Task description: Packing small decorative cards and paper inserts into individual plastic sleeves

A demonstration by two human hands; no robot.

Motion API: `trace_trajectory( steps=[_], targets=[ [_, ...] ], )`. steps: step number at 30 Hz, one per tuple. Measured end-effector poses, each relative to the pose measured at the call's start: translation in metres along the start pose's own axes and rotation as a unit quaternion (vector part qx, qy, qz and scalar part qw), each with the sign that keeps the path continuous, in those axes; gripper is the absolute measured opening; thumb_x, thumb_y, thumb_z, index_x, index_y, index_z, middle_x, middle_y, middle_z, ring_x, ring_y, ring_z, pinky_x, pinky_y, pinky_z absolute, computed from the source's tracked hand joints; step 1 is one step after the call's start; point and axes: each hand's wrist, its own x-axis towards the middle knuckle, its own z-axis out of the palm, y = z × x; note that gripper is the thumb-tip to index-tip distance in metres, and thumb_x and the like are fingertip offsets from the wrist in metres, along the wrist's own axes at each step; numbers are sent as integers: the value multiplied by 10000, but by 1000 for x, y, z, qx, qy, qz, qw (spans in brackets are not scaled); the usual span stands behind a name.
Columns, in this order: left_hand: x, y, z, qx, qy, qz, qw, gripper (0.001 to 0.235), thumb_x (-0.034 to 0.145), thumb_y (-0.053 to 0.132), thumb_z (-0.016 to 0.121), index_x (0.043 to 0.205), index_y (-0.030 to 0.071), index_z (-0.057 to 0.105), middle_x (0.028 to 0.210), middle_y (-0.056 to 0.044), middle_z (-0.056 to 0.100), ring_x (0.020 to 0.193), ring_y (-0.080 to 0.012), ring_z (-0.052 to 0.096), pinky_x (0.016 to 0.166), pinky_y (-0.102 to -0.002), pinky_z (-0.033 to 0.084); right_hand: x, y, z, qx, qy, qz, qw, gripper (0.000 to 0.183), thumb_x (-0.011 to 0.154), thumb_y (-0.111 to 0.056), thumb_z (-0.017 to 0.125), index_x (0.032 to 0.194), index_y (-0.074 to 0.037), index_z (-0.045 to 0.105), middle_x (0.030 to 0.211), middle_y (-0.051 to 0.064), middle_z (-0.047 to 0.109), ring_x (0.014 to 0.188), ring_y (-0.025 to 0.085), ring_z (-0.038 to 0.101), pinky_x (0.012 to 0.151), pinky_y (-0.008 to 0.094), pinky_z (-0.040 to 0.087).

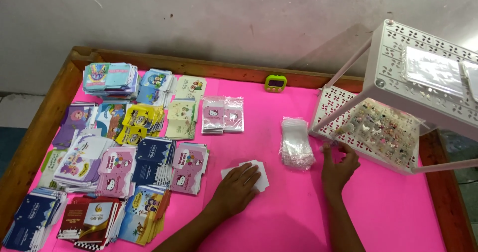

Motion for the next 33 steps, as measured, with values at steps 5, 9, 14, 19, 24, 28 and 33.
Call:
trace_trajectory(
  steps=[5, 9, 14, 19, 24, 28, 33],
  targets=[
    [4, 0, -27, -106, -31, 57, 992, 471, 856, 15, 568, 1324, 31, 617, 1502, -155, 546, 1471, -401, 379, 1169, -562, 338, -13, 7, 0, 38, 44, -165, 985, 282, 1030, -213, 689, 1218, -27, 590, 1219, 147, 564, 1166, 308, 506, 914, 435, 450],
    [5, -8, -20, -77, -41, 12, 996, 387, 967, 119, 517, 1331, 37, 620, 1490, -154, 564, 1453, -396, 407, 1153, -552, 346, -48, -2, 1, 212, -105, -244, 940, 188, 1000, 35, 618, 1168, 6, 540, 1143, 187, 634, 1079, 294, 658, 989, 350, 605],
    [4, -15, -13, -22, 47, -14, 999, 331, 997, 164, 584, 1311, 78, 638, 1473, -106, 589, 1418, -377, 466, 1100, -548, 401, -87, -21, 4, 88, -280, -308, 905, 206, 964, -133, 664, 1167, -97, 673, 1100, 65, 710, 914, 177, 673, 747, 280, 566],
    [5, -15, -21, -22, 70, -13, 997, 313, 994, 156, 597, 1297, 87, 636, 1437, -96, 614, 1391, -373, 493, 1092, -542, 418, -97, -10, 10, 31, -354, -301, 885, 240, 920, -208, 730, 1138, -111, 698, 1055, 21, 731, 913, 152, 725, 767, 281, 583],
    [8, -13, -21, -7, 79, -1, 997, 281, 1004, 156, 588, 1268, 80, 650, 1404, -93, 635, 1364, -350, 523, 1050, -512, 443, -100, 15, 25, -18, -295, -357, 886, 208, 881, -124, 743, 1077, -88, 684, 997, 39, 652, 838, 178, 645, 669, 322, 545],
    [6, -15, -19, -10, 65, -7, 998, 313, 1014, 170, 569, 1307, 83, 632, 1431, -85, 615, 1389, -337, 501, 1074, -506, 425, -113, 7, 24, -2, -302, -392, 869, 218, 879, -78, 735, 1088, -40, 683, 998, 67, 631, 876, 198, 648, 739, 317, 574],
    [8, -13, -23, -33, 62, -10, 997, 305, 1031, 188, 524, 1287, 58, 627, 1433, -101, 613, 1417, -335, 474, 1067, -509, 428, -125, -8, 19, 57, -410, -420, 807, 163, 913, -122, 736, 1016, -34, 646, 945, 68, 606, 794, 197, 619, 716, 313, 552]
  ],
)
